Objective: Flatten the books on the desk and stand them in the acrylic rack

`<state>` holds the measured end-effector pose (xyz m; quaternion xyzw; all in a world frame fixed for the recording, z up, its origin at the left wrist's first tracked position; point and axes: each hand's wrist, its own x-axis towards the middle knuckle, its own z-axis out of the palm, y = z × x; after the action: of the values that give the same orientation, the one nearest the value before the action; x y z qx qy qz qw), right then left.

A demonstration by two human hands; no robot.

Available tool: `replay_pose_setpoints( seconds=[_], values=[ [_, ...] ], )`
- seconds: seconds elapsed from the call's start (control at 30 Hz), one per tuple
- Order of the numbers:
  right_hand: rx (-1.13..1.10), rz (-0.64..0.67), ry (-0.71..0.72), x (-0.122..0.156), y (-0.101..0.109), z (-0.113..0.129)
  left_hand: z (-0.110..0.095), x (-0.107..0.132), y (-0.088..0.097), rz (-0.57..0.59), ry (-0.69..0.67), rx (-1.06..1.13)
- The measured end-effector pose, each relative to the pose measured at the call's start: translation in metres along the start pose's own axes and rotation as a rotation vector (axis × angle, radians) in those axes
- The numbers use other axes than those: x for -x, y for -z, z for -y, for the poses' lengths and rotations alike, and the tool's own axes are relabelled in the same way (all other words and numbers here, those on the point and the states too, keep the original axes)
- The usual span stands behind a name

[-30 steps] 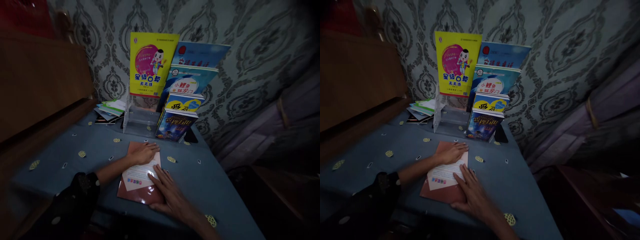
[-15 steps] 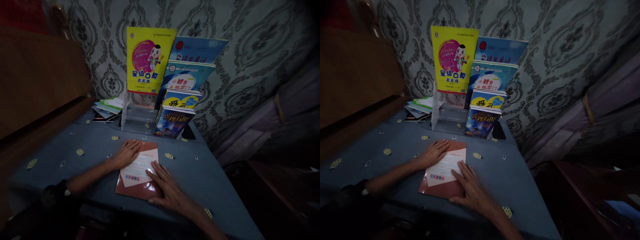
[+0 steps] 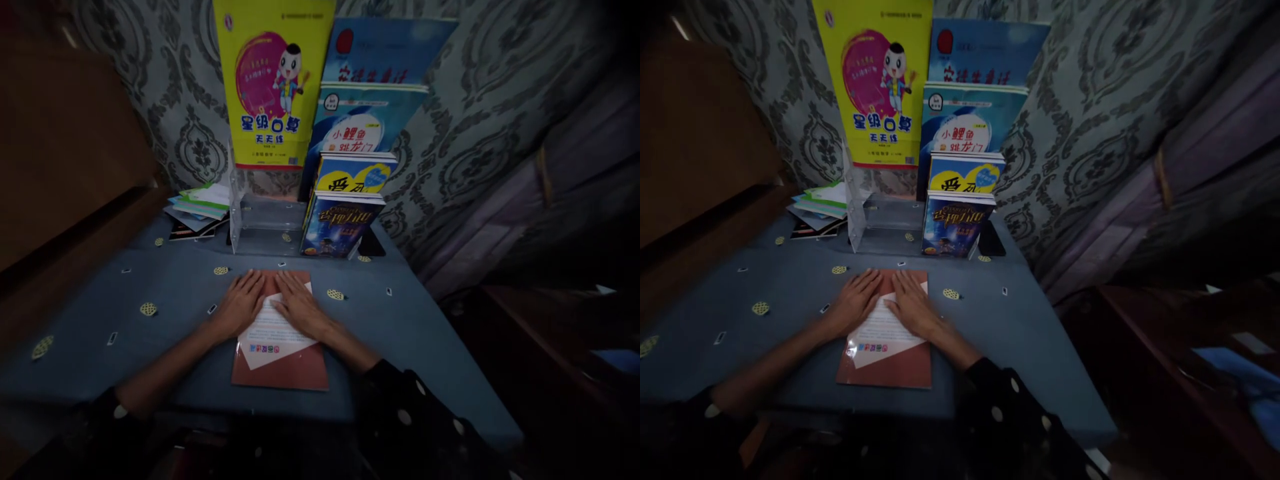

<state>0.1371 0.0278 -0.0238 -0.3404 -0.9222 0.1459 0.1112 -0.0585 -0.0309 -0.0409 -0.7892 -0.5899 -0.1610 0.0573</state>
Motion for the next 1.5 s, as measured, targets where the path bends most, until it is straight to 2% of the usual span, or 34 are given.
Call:
replay_pose_setpoints(
  seconds=[0.13, 0.23, 0.4, 0.53, 0.73, 0.87, 1.07, 1.27, 1.37, 1.5],
  values=[
    [0.034, -0.073, -0.084, 0.017, 0.005, -0.026, -0.001, 0.0, 0.002, 0.033, 0.018, 0.019],
    [0.031, -0.1, -0.092, 0.024, 0.004, -0.034, 0.001, 0.0, 0.005, 0.06, 0.025, 0.041],
    [0.03, -0.091, -0.111, 0.022, 0.001, -0.034, 0.017, -0.005, 0.012, 0.124, 0.009, 0.099],
    [0.024, -0.112, -0.1, 0.021, -0.001, -0.035, 0.025, -0.01, 0.012, 0.119, 0.012, 0.095],
    [0.068, -0.118, -0.117, 0.021, 0.0, -0.031, 0.019, -0.015, 0.016, 0.088, -0.01, 0.045],
    [0.143, -0.219, -0.148, 0.025, 0.007, -0.023, 0.012, -0.023, 0.019, 0.084, -0.03, 0.035],
    [0.205, -0.279, -0.165, 0.029, 0.012, -0.017, -0.002, -0.044, 0.009, 0.105, -0.126, 0.08],
    [0.275, -0.298, -0.201, 0.029, 0.015, -0.013, -0.017, -0.081, -0.011, 0.165, -0.288, 0.192],
    [0.286, -0.284, -0.194, 0.029, 0.016, -0.012, -0.02, -0.095, -0.019, 0.184, -0.317, 0.227],
    [0.28, -0.253, -0.172, 0.032, 0.018, -0.014, -0.019, -0.1, -0.023, 0.169, -0.32, 0.235]
  ],
)
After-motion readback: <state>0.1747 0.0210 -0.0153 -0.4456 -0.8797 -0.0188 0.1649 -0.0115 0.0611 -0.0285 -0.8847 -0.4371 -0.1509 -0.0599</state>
